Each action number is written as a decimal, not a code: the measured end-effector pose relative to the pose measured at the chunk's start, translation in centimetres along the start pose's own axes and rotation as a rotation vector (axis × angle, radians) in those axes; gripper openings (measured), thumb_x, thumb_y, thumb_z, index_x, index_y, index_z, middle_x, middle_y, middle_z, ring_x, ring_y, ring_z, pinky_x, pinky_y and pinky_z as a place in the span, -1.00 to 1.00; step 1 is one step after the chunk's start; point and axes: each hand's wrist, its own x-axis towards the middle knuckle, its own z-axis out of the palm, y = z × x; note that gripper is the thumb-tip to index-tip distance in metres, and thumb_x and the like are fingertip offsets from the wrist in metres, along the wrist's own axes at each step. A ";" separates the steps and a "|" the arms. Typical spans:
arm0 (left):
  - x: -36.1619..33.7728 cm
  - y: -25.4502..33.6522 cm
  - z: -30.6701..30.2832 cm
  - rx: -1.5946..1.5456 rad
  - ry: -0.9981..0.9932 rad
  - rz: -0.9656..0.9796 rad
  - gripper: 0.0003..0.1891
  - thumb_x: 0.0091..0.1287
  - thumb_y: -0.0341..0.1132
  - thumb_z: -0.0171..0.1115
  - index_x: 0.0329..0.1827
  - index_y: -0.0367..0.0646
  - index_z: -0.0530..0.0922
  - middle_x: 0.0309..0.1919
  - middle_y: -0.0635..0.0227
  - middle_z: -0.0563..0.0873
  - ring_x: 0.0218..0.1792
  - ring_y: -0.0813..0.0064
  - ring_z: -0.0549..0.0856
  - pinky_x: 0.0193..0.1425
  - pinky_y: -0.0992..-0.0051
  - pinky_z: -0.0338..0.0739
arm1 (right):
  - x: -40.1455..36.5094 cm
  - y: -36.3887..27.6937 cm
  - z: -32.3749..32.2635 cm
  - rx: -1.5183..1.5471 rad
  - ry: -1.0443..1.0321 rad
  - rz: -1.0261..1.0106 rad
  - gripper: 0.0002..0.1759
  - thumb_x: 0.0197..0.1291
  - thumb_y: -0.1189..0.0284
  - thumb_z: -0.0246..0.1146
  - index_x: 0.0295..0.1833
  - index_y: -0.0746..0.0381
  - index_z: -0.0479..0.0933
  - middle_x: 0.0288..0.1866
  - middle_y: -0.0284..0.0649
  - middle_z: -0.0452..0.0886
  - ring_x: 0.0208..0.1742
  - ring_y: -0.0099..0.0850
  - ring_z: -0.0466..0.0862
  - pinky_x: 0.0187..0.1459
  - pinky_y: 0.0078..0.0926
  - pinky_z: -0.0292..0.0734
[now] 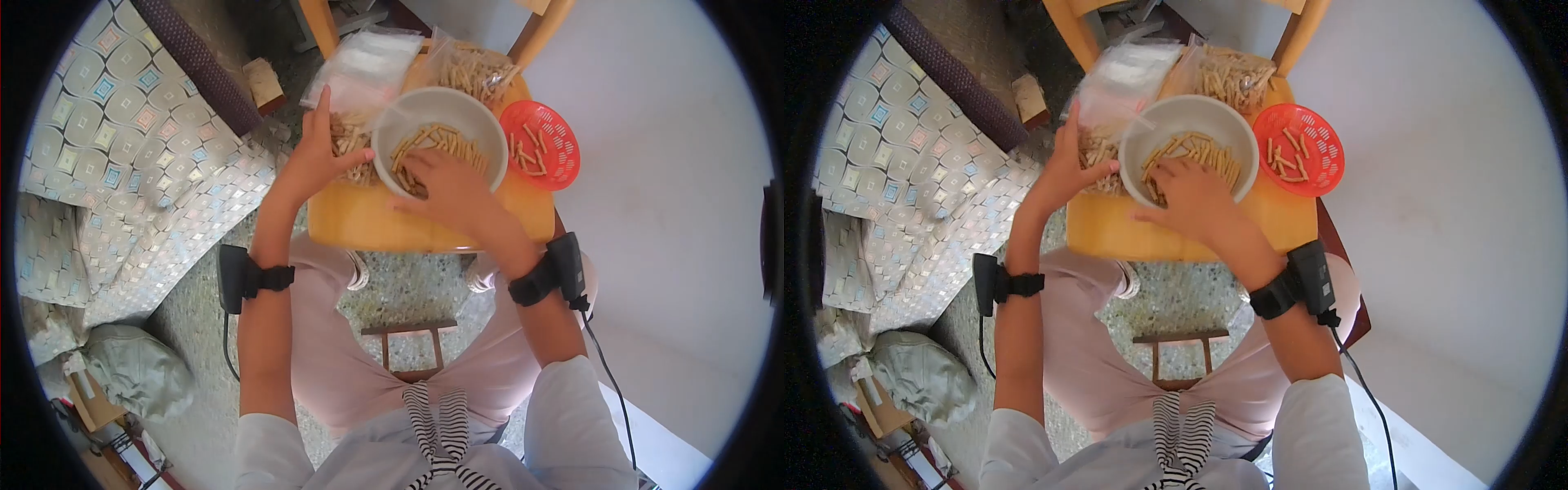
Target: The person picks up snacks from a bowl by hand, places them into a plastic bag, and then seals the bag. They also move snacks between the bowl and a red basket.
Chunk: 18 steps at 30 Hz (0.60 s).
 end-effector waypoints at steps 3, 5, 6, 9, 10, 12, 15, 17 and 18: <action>0.2 -0.1 0.6 0.029 -0.004 -0.091 0.26 0.13 0.04 0.58 0.67 -0.19 -0.19 0.37 -0.18 0.36 0.46 0.01 0.38 0.52 0.25 0.29 | -0.2 -0.1 0.3 -0.087 -0.051 -0.066 -0.32 0.20 0.03 0.32 0.34 0.20 0.49 0.28 -0.02 0.52 0.34 -0.04 0.48 0.34 0.02 0.38; 0.8 -0.4 0.4 -0.065 -0.004 -0.053 0.22 0.14 0.05 0.56 0.66 -0.21 -0.13 0.38 -0.19 0.38 0.44 0.03 0.42 0.50 0.25 0.31 | -0.1 -0.2 0.1 -0.086 -0.149 -0.036 -0.28 0.13 0.13 0.37 0.38 0.19 0.44 0.38 -0.01 0.44 0.40 -0.02 0.44 0.33 0.01 0.38; 0.9 -0.6 0.3 -0.161 -0.007 -0.024 0.18 0.15 0.06 0.54 0.66 -0.23 -0.06 0.40 -0.20 0.40 0.43 0.04 0.45 0.48 0.25 0.34 | -0.1 -0.3 0.1 -0.084 -0.147 -0.035 -0.28 0.13 0.13 0.37 0.38 0.19 0.44 0.38 -0.01 0.44 0.40 -0.02 0.44 0.33 0.01 0.38; 0.9 0.3 -0.6 -0.126 -0.070 -0.254 0.07 0.19 0.07 0.47 0.62 -0.28 0.08 0.35 -0.18 0.50 0.37 0.08 0.54 0.43 0.27 0.39 | -0.2 -0.3 0.1 -0.084 -0.195 -0.068 -0.24 0.13 0.24 0.34 0.48 0.16 0.36 0.48 0.06 0.35 0.44 -0.01 0.41 0.41 -0.06 0.33; 1.1 -0.5 -0.4 -0.126 -0.070 -0.249 0.07 0.19 0.07 0.47 0.62 -0.28 0.08 0.35 -0.18 0.50 0.37 0.08 0.54 0.43 0.27 0.39 | -0.4 -0.3 0.4 -0.095 -0.175 -0.090 -0.25 0.13 0.27 0.34 0.48 0.15 0.36 0.47 0.08 0.35 0.43 0.01 0.41 0.41 -0.05 0.32; 1.4 -2.3 0.1 -0.120 -0.006 -0.185 -0.02 0.21 0.09 0.43 0.57 -0.29 0.21 0.20 -0.07 0.65 0.22 0.16 0.66 0.31 0.33 0.49 | -1.0 -0.1 1.0 -0.106 -0.155 -0.109 -0.25 0.13 0.30 0.33 0.48 0.14 0.36 0.46 0.11 0.35 0.43 0.02 0.41 0.42 -0.04 0.31; 1.2 -1.2 -1.1 -0.071 -0.003 -0.234 -0.05 0.19 0.11 0.45 0.53 -0.27 0.29 0.14 -0.03 0.68 0.09 0.28 0.72 0.19 0.40 0.56 | -1.4 -0.2 1.0 -0.092 -0.093 -0.186 -0.30 0.08 0.29 0.35 0.39 0.18 0.43 0.42 0.05 0.39 0.40 -0.03 0.45 0.33 0.02 0.38; 1.2 -1.4 -2.0 -0.078 0.038 -0.278 -0.10 0.21 0.07 0.45 0.52 -0.25 0.33 0.12 0.01 0.69 0.02 0.34 0.72 0.14 0.42 0.58 | -1.6 -0.4 0.2 0.027 -0.151 -0.166 -0.38 0.19 0.26 0.31 0.39 0.14 0.47 0.41 0.02 0.46 0.38 -0.05 0.48 0.42 -0.06 0.29; 1.2 -1.8 -2.5 -0.086 0.076 -0.329 -0.15 0.23 0.04 0.44 0.50 -0.24 0.36 0.10 0.04 0.71 -0.04 0.41 0.73 0.08 0.45 0.60 | -1.4 -0.7 -0.3 0.026 -0.148 -0.160 -0.38 0.19 0.26 0.31 0.39 0.14 0.47 0.41 0.02 0.46 0.38 -0.05 0.48 0.42 -0.06 0.29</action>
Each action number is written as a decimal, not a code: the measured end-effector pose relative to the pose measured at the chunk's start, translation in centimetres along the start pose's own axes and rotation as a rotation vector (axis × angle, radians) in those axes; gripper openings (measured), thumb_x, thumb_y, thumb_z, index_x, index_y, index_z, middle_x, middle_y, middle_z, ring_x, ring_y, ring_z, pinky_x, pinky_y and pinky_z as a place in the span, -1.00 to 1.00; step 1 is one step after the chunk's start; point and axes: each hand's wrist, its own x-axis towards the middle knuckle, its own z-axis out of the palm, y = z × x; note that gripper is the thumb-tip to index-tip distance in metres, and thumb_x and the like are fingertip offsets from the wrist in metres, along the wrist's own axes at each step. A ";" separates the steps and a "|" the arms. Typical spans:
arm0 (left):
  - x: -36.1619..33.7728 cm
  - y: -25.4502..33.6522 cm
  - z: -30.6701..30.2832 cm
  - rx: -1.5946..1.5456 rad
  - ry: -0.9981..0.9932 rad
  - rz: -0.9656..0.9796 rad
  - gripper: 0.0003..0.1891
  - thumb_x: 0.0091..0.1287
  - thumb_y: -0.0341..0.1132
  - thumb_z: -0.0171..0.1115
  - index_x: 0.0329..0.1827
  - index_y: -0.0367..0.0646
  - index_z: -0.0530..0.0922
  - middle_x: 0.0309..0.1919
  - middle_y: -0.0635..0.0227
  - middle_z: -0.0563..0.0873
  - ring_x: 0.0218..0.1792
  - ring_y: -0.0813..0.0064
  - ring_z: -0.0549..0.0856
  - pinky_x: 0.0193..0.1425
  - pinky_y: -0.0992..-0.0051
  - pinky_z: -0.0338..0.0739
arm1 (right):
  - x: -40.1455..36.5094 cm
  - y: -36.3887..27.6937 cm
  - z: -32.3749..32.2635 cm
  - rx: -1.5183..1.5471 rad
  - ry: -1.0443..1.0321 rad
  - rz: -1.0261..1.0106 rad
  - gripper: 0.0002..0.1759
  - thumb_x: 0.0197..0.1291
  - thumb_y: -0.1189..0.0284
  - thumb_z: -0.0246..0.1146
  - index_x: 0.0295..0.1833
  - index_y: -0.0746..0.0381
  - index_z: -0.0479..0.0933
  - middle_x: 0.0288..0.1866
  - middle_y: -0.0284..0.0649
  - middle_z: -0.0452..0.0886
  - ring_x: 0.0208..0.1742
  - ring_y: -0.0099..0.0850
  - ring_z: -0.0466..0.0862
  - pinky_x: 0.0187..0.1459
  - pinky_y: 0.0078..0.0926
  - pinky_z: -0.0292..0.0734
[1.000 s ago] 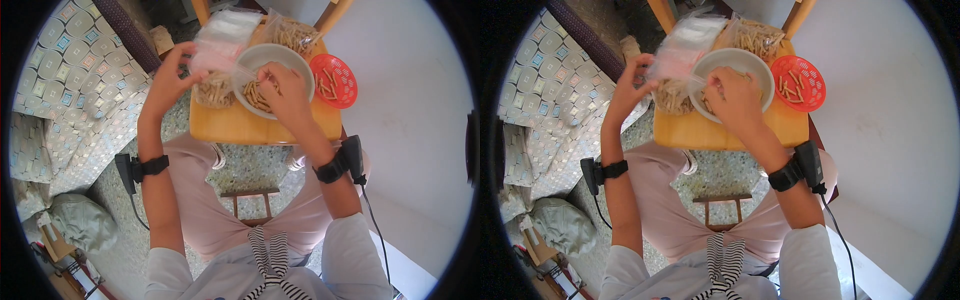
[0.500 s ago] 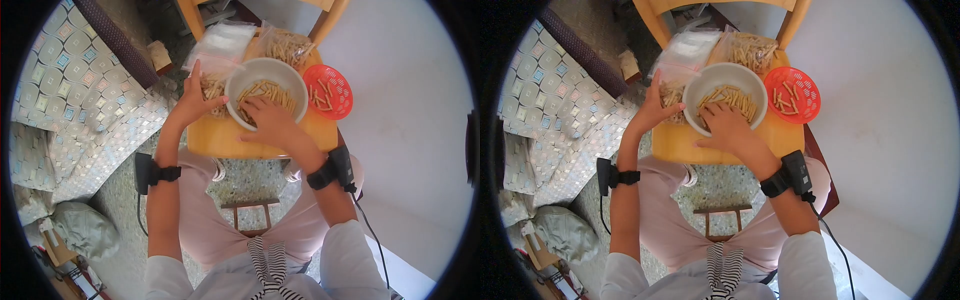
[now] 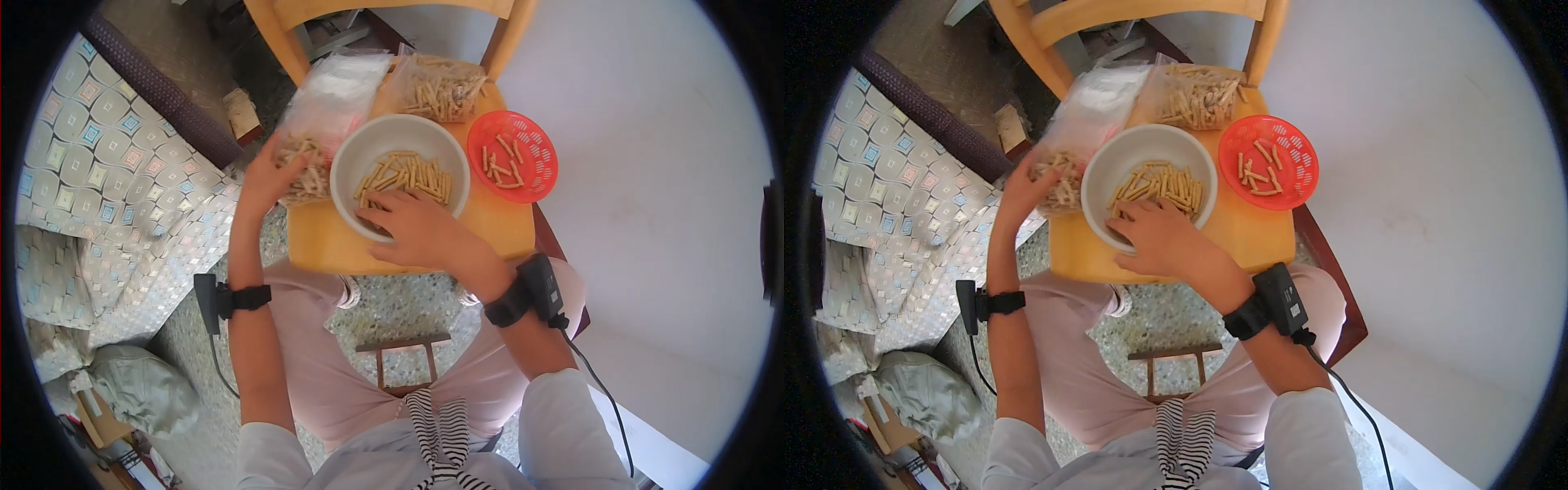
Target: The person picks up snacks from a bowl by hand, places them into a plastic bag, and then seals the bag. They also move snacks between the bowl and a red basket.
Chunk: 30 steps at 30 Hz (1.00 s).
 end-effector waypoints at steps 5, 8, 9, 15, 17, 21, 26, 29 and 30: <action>-0.3 0.2 -2.1 -0.257 0.135 0.024 -0.33 0.34 -0.12 0.39 0.43 -0.28 0.43 0.09 0.15 0.71 0.01 0.49 0.70 0.10 0.48 0.58 | 1.2 0.3 -3.5 0.201 0.244 0.055 -0.55 0.19 0.16 0.34 0.11 0.20 0.62 0.02 -0.04 0.70 0.10 -0.06 0.66 0.15 -0.12 0.54; -0.2 0.2 -2.5 -0.299 0.163 0.019 -0.38 0.39 -0.16 0.36 0.43 -0.28 0.42 0.12 0.19 0.69 0.07 0.51 0.68 0.16 0.49 0.56 | 1.7 3.1 -4.9 0.062 0.502 0.110 -0.55 0.21 0.17 0.35 0.12 0.21 0.61 0.04 -0.03 0.68 0.09 -0.02 0.65 0.08 -0.10 0.56; -0.4 0.7 -2.4 -0.340 0.176 0.023 -0.38 0.39 -0.16 0.36 0.43 -0.28 0.42 0.13 0.19 0.68 0.08 0.50 0.67 0.17 0.49 0.55 | 1.7 4.0 -5.4 0.058 0.505 0.111 -0.55 0.21 0.17 0.35 0.12 0.21 0.61 0.04 -0.03 0.68 0.09 -0.02 0.65 0.08 -0.10 0.56; -0.7 3.2 -1.8 -0.406 0.273 0.038 -0.37 0.37 -0.16 0.38 0.43 -0.26 0.43 0.16 0.15 0.66 0.08 0.47 0.67 0.16 0.48 0.54 | 0.9 6.1 -5.3 -0.067 0.599 0.342 -0.52 0.24 0.18 0.34 0.18 0.20 0.56 0.15 -0.07 0.61 0.16 -0.03 0.61 0.14 -0.08 0.52; -0.6 3.8 -1.4 -0.394 0.302 0.052 -0.35 0.37 -0.18 0.37 0.46 -0.26 0.40 0.18 0.16 0.65 0.08 0.46 0.67 0.17 0.47 0.54 | 0.9 5.7 -4.4 -0.016 0.441 0.317 -0.51 0.25 0.18 0.33 0.21 0.21 0.54 0.22 -0.03 0.56 0.25 -0.08 0.55 0.20 -0.04 0.46; -0.7 4.6 -0.4 -0.428 0.359 0.325 -0.32 0.36 -0.25 0.37 0.50 -0.24 0.34 0.25 0.17 0.61 0.15 0.39 0.66 0.22 0.44 0.54 | 1.6 5.2 -3.8 -0.149 0.538 0.287 -0.48 0.28 0.14 0.32 0.25 0.20 0.53 0.23 -0.01 0.55 0.32 -0.08 0.49 0.24 -0.01 0.40; -0.3 9.8 0.7 -0.297 0.228 0.482 -0.26 0.28 -0.25 0.43 0.53 -0.12 0.33 0.25 0.13 0.63 0.21 0.34 0.66 0.26 0.41 0.54 | 1.0 2.8 -2.3 -0.214 0.347 0.346 -0.34 0.32 -0.02 0.22 0.36 0.20 0.49 0.44 0.12 0.36 0.45 0.17 0.31 0.35 0.15 0.27; 1.4 15.6 2.4 -0.091 0.021 0.508 -0.18 0.20 -0.20 0.47 0.55 -0.03 0.31 0.23 0.05 0.64 0.19 0.20 0.68 0.26 0.35 0.54 | 1.1 2.7 -1.3 -0.173 0.371 0.390 -0.30 0.30 -0.07 0.22 0.36 0.20 0.51 0.54 0.16 0.23 0.53 0.26 0.18 0.42 0.25 0.16; 2.5 16.9 3.2 0.045 -0.007 0.634 -0.17 0.19 -0.17 0.48 0.54 -0.03 0.31 0.21 0.01 0.64 0.17 0.12 0.68 0.26 0.31 0.54 | 1.0 2.5 -1.0 -0.169 0.372 0.388 -0.30 0.30 -0.07 0.22 0.36 0.20 0.51 0.54 0.16 0.23 0.53 0.26 0.18 0.42 0.25 0.16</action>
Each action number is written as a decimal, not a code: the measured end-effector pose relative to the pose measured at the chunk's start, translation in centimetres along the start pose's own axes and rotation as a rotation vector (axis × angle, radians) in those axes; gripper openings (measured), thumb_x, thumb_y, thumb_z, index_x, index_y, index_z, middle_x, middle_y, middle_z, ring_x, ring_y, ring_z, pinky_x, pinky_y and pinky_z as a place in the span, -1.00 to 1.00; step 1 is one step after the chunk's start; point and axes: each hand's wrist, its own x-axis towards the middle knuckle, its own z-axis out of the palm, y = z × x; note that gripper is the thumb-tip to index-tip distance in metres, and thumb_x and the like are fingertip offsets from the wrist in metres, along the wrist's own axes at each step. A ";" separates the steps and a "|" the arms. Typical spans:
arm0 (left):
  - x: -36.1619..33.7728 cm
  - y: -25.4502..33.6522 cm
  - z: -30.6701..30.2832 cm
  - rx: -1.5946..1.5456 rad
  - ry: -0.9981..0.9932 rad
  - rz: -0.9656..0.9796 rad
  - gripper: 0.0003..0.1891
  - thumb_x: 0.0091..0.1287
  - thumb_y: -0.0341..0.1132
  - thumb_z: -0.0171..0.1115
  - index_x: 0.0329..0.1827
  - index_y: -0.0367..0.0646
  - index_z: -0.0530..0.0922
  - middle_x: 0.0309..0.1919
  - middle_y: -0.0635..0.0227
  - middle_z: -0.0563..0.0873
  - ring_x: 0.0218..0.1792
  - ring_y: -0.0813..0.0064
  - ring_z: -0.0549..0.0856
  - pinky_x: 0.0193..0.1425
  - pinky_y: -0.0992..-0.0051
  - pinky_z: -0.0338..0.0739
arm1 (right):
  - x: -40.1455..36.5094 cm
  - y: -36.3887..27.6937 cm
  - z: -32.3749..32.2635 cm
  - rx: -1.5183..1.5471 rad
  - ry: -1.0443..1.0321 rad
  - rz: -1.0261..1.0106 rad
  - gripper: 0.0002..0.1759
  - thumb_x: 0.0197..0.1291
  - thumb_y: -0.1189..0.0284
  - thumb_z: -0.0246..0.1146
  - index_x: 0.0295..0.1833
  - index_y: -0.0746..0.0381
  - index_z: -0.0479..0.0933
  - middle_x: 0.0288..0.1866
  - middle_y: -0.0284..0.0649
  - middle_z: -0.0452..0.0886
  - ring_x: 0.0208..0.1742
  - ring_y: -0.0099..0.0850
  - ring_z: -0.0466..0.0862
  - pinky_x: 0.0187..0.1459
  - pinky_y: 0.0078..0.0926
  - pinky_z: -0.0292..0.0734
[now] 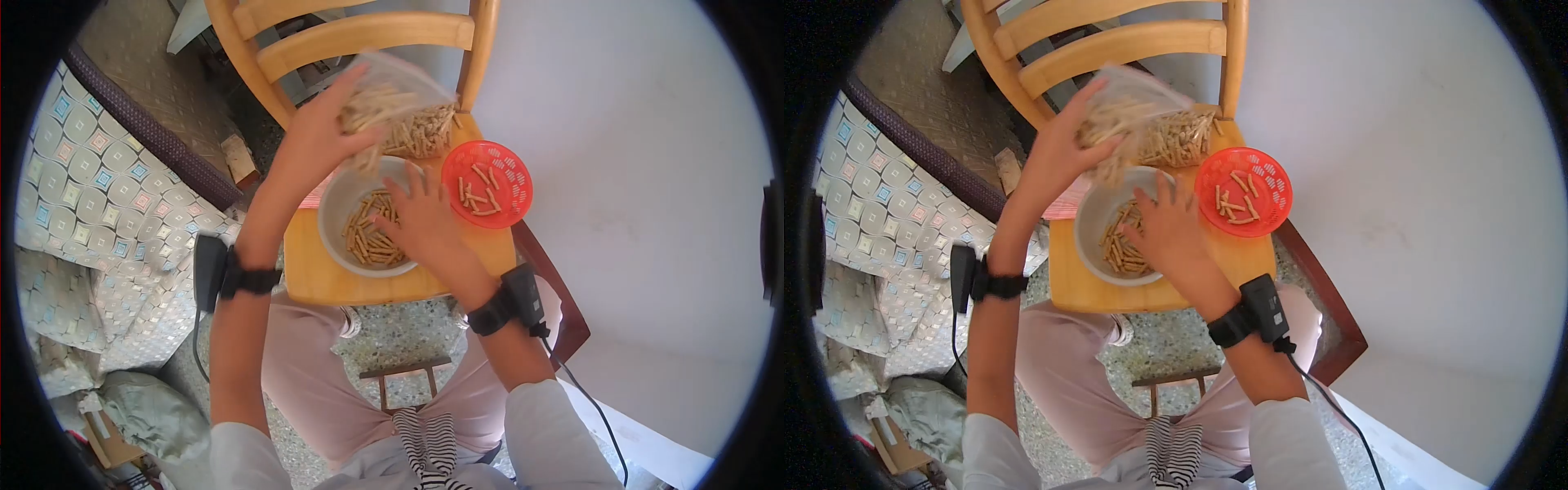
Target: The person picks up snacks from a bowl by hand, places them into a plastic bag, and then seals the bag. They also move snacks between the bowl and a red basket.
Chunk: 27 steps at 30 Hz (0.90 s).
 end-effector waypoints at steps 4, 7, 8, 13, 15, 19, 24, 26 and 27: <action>5.7 0.3 3.1 0.264 -0.163 0.226 -0.16 0.16 -0.12 0.50 0.53 -0.05 0.33 0.20 -0.05 0.63 0.14 -0.06 0.64 0.24 0.21 0.54 | -0.9 0.0 0.4 -0.085 -0.042 -0.051 -0.33 0.27 -0.05 0.26 0.30 0.21 0.55 0.56 0.17 0.18 0.57 0.31 0.08 0.43 0.34 0.11; 9.3 -1.4 4.8 0.299 -0.213 0.294 -0.14 0.20 -0.16 0.49 0.58 0.03 0.27 0.27 0.04 0.59 0.18 0.03 0.63 0.29 0.26 0.51 | -1.2 0.2 -0.1 -0.101 -0.082 -0.060 -0.35 0.27 -0.04 0.28 0.28 0.22 0.54 0.54 0.18 0.17 0.57 0.33 0.06 0.42 0.37 0.12; 10.3 -2.5 5.2 0.299 -0.213 0.298 -0.14 0.20 -0.16 0.49 0.58 0.03 0.27 0.27 0.04 0.59 0.18 0.03 0.63 0.29 0.26 0.51 | -1.1 0.1 -0.2 -0.084 -0.106 -0.055 -0.35 0.27 -0.03 0.28 0.28 0.22 0.54 0.54 0.19 0.18 0.58 0.33 0.05 0.43 0.36 0.12; 12.0 -6.5 8.4 0.348 -0.548 0.230 -0.07 0.15 -0.13 0.51 0.59 -0.04 0.24 0.33 -0.04 0.52 0.29 -0.04 0.52 0.39 0.22 0.42 | -1.1 -0.2 -0.1 -0.068 -0.114 -0.039 -0.37 0.24 -0.02 0.30 0.25 0.21 0.58 0.53 0.17 0.21 0.59 0.31 0.02 0.45 0.35 0.08; 12.4 -6.3 8.7 0.351 -0.572 0.203 -0.05 0.13 -0.13 0.52 0.60 -0.06 0.22 0.34 -0.06 0.51 0.32 -0.02 0.50 0.41 0.23 0.40 | -1.0 -0.6 0.0 -0.080 -0.141 -0.023 -0.37 0.24 -0.02 0.30 0.25 0.20 0.59 0.54 0.16 0.22 0.60 0.31 0.01 0.46 0.35 0.06; 12.2 -6.8 9.0 0.305 -0.528 0.100 0.00 0.09 -0.08 0.56 0.60 -0.08 0.21 0.37 -0.07 0.49 0.38 0.05 0.49 0.45 0.27 0.37 | -0.8 -1.0 0.1 -0.100 -0.184 0.002 -0.37 0.23 -0.02 0.31 0.25 0.20 0.60 0.55 0.14 0.22 0.61 0.31 -0.01 0.47 0.36 0.02; 12.2 -8.0 9.0 0.055 -0.471 0.055 -0.04 0.09 -0.07 0.53 0.57 -0.09 0.27 0.31 -0.02 0.56 0.30 0.06 0.56 0.39 0.28 0.43 | -0.8 -1.0 0.2 -0.081 -0.208 0.025 -0.36 0.22 -0.02 0.32 0.27 0.19 0.60 0.54 0.14 0.23 0.61 0.32 -0.03 0.48 0.38 -0.01; 12.3 -7.1 8.5 0.113 -0.507 0.017 -0.10 0.16 -0.11 0.53 0.56 -0.09 0.30 0.30 0.03 0.57 0.29 0.17 0.57 0.38 0.31 0.44 | -0.9 -0.9 0.4 -0.089 -0.177 0.004 -0.36 0.22 -0.02 0.33 0.27 0.18 0.60 0.54 0.14 0.23 0.60 0.31 -0.02 0.48 0.38 -0.02; 12.4 -7.0 8.5 0.113 -0.488 0.159 -0.16 0.18 -0.16 0.51 0.54 -0.08 0.34 0.27 0.04 0.59 0.28 0.17 0.58 0.36 0.31 0.45 | -0.9 -0.9 0.4 -0.088 -0.178 0.005 -0.36 0.22 -0.02 0.33 0.27 0.18 0.60 0.54 0.14 0.23 0.60 0.31 -0.02 0.48 0.38 -0.02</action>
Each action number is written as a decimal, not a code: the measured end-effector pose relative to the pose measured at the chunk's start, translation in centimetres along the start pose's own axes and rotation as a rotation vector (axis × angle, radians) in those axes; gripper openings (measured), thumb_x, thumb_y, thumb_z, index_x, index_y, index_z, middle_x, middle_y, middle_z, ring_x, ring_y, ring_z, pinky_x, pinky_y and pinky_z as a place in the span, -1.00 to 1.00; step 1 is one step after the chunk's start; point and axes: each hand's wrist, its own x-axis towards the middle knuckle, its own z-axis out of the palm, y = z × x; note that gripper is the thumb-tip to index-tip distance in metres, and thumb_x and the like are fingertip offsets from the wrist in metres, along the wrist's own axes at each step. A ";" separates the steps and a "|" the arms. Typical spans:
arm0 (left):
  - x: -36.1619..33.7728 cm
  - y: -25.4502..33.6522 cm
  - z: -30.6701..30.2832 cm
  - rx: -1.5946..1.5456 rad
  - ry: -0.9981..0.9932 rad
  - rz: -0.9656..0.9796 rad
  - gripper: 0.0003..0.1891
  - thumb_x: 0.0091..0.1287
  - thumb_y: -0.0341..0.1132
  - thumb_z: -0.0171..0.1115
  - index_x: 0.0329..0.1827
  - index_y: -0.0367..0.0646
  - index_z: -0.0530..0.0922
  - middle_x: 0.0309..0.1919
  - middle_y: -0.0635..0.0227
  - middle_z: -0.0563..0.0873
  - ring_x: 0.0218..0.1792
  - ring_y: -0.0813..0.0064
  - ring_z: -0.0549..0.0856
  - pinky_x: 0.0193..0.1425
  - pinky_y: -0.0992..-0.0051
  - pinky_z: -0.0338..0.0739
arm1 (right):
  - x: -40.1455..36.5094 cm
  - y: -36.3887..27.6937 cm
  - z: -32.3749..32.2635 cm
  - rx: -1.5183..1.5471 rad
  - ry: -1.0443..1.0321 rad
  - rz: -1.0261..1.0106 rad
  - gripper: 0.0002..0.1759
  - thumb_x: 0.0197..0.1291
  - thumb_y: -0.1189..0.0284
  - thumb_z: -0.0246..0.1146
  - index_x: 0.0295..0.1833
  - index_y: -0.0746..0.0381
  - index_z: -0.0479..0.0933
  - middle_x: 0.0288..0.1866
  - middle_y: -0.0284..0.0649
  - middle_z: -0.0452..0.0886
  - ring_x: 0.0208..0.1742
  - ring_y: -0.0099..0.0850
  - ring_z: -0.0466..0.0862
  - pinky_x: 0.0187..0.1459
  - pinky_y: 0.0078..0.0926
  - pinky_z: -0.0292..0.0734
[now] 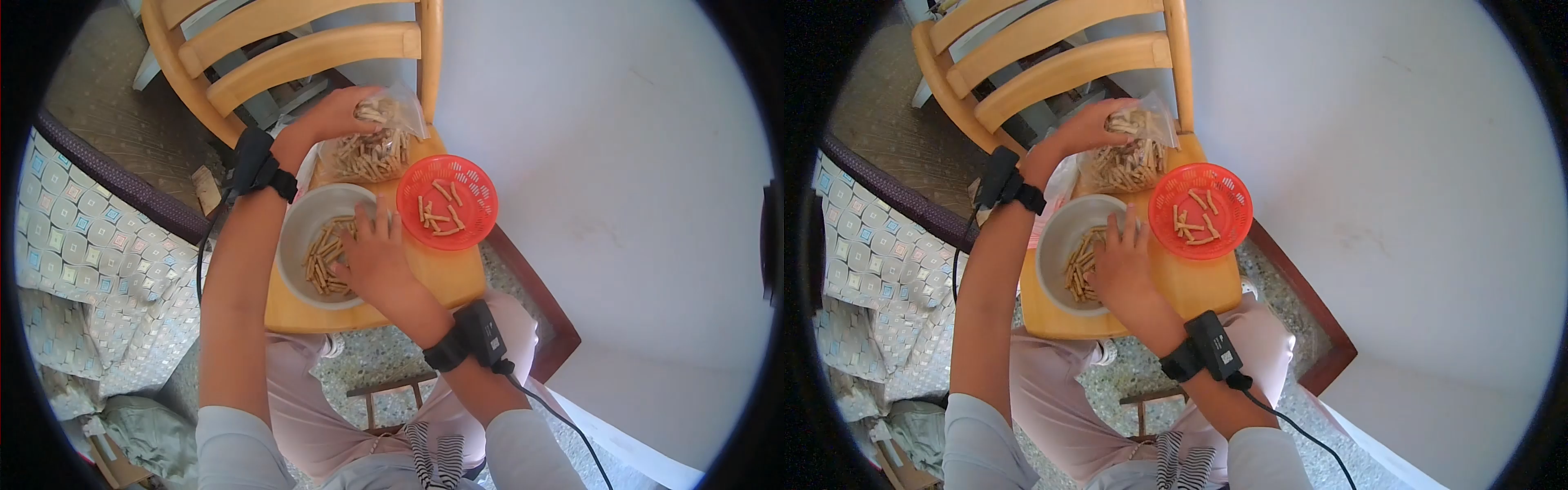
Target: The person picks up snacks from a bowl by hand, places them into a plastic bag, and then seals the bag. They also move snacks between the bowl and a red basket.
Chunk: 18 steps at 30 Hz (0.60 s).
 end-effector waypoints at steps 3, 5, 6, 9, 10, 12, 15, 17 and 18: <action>-0.1 1.6 -1.1 0.052 0.012 0.140 -0.25 0.19 -0.23 0.49 0.49 -0.05 0.42 0.22 0.04 0.62 0.23 0.15 0.60 0.33 0.30 0.47 | 0.0 -0.1 -0.1 -0.005 0.015 -0.002 -0.35 0.18 -0.03 0.34 0.25 0.19 0.62 0.53 0.14 0.24 0.60 0.31 -0.01 0.48 0.39 -0.02; -0.1 3.4 -1.8 0.064 0.001 0.146 -0.27 0.18 -0.26 0.49 0.47 -0.04 0.45 0.19 0.04 0.62 0.20 0.12 0.61 0.31 0.28 0.48 | 0.0 -0.2 -0.6 -0.009 -0.034 0.002 -0.35 0.15 -0.04 0.37 0.20 0.19 0.64 0.52 0.13 0.27 0.60 0.30 0.00 0.48 0.38 -0.02; -0.3 4.1 -1.9 0.132 -0.034 0.178 -0.24 0.15 -0.26 0.50 0.48 -0.01 0.43 0.17 0.06 0.62 0.19 0.10 0.61 0.32 0.26 0.47 | 0.0 -0.2 -0.4 -0.009 -0.037 0.004 -0.35 0.15 -0.04 0.37 0.20 0.19 0.64 0.52 0.13 0.27 0.60 0.30 0.00 0.48 0.38 -0.02; -1.2 4.8 -0.3 0.287 -0.079 0.207 -0.17 0.11 -0.18 0.53 0.51 0.07 0.39 0.14 0.08 0.62 0.17 0.04 0.59 0.29 0.18 0.46 | 0.0 -0.3 0.0 -0.018 0.025 -0.004 -0.36 0.12 -0.04 0.38 0.16 0.20 0.67 0.50 0.13 0.30 0.60 0.31 0.00 0.48 0.38 -0.01; -1.6 4.8 0.3 0.373 -0.085 0.207 -0.14 0.10 -0.10 0.54 0.52 0.11 0.38 0.12 0.08 0.62 0.15 0.00 0.58 0.25 0.13 0.45 | 0.0 -0.3 -0.1 -0.022 0.023 -0.007 -0.36 0.12 -0.04 0.38 0.16 0.20 0.67 0.49 0.13 0.30 0.60 0.31 0.00 0.47 0.38 -0.01; -2.3 5.0 1.1 0.338 -0.049 0.144 -0.08 0.07 -0.16 0.57 0.56 0.09 0.31 0.20 0.08 0.59 0.21 0.00 0.55 0.34 0.16 0.41 | 0.0 -0.2 -0.2 -0.028 0.021 -0.009 -0.37 0.12 -0.04 0.38 0.15 0.21 0.67 0.49 0.12 0.31 0.60 0.31 -0.01 0.47 0.38 0.00; -2.5 3.9 1.6 0.212 0.034 0.101 0.02 0.04 -0.21 0.60 0.60 0.06 0.21 0.33 0.08 0.52 0.33 0.04 0.49 0.45 0.21 0.35 | 0.1 0.0 -0.2 -0.036 0.011 -0.005 -0.37 0.12 -0.05 0.38 0.14 0.20 0.68 0.48 0.11 0.32 0.60 0.31 -0.01 0.47 0.38 -0.01; -2.8 3.1 1.6 0.123 0.075 0.118 0.04 0.04 -0.19 0.62 0.61 0.04 0.19 0.37 0.07 0.48 0.37 0.08 0.47 0.47 0.24 0.34 | 0.0 0.0 -0.2 -0.026 0.012 -0.006 -0.37 0.12 -0.06 0.37 0.13 0.20 0.68 0.49 0.10 0.32 0.60 0.31 -0.01 0.48 0.38 -0.01; -3.0 3.1 1.4 0.014 0.060 0.087 0.05 0.04 -0.18 0.63 0.62 0.03 0.18 0.40 0.08 0.46 0.40 0.15 0.45 0.49 0.28 0.32 | 0.0 0.0 -0.1 -0.023 0.011 -0.004 -0.37 0.12 -0.06 0.37 0.13 0.20 0.68 0.49 0.10 0.32 0.60 0.31 -0.01 0.48 0.38 -0.01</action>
